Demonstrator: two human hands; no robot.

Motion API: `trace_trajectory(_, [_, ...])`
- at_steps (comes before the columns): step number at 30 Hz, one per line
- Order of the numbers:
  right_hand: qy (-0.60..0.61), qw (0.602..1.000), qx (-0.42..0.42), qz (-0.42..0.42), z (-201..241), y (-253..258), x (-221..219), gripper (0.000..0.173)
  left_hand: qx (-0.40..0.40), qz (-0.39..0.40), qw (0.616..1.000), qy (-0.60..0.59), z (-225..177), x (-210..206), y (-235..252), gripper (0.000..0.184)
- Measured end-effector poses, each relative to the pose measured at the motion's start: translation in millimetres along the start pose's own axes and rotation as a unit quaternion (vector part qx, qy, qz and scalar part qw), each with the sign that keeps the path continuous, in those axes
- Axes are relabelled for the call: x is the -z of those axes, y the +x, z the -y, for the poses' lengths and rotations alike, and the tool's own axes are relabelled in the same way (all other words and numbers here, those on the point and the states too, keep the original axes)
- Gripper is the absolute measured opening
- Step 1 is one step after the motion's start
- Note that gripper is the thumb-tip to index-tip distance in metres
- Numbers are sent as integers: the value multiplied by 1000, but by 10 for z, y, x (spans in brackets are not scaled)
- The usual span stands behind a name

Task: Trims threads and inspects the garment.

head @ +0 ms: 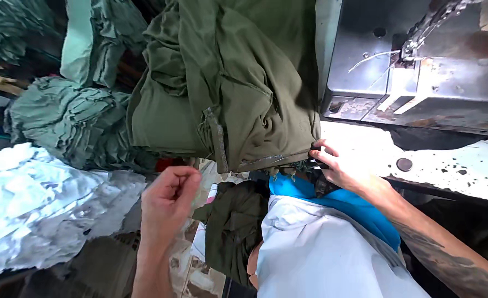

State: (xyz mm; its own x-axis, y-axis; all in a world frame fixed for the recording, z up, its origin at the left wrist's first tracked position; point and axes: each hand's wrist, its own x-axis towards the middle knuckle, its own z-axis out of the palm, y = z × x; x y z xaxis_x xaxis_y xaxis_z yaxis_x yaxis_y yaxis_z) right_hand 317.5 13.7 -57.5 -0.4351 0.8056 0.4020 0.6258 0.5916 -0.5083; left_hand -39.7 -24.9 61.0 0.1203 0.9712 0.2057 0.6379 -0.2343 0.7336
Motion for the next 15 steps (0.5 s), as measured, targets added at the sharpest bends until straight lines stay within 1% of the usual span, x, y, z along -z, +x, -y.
trace_trajectory(1, [4,1000,-10,13,6,7,11,25,-15,19,992,126,27,46,-75,28])
trace_trajectory(2, [10,1000,-18,22,24,18,17,23,-19,51,976,210,46,34,-141,37])
trace_trajectory(3, [12,999,-22,29,46,36,21,22,-26,85,962,258,56,-17,-188,40])
trace_trajectory(5, [16,999,-17,24,92,71,32,21,-34,113,949,291,47,-186,-234,34])
trace_trajectory(6, [23,1000,-3,6,109,85,32,23,-33,115,953,277,19,-258,-229,32])
trace_trajectory(7, [31,999,11,-17,134,100,33,25,-36,110,964,239,-12,-314,-206,31])
trace_trajectory(8, [39,998,27,-38,161,122,34,27,-44,102,980,167,-51,-356,-164,30])
trace_trajectory(9, [47,997,41,-48,181,149,22,30,-57,100,992,52,-100,-391,-104,29])
trace_trajectory(10, [54,996,50,-49,193,179,-9,34,-64,112,989,-73,-167,-419,-22,28])
trace_trajectory(11, [58,996,58,-42,192,208,-52,38,-71,123,972,-189,-236,-463,79,29])
trace_trajectory(13, [69,995,64,-32,158,256,-157,40,-57,98,922,-370,-395,-603,289,28])
trace_trajectory(14, [70,995,64,-36,146,285,-167,38,-39,70,901,-427,-468,-672,389,28])
trace_trajectory(15, [74,995,60,-41,146,319,-137,37,-26,43,891,-452,-522,-728,478,27])
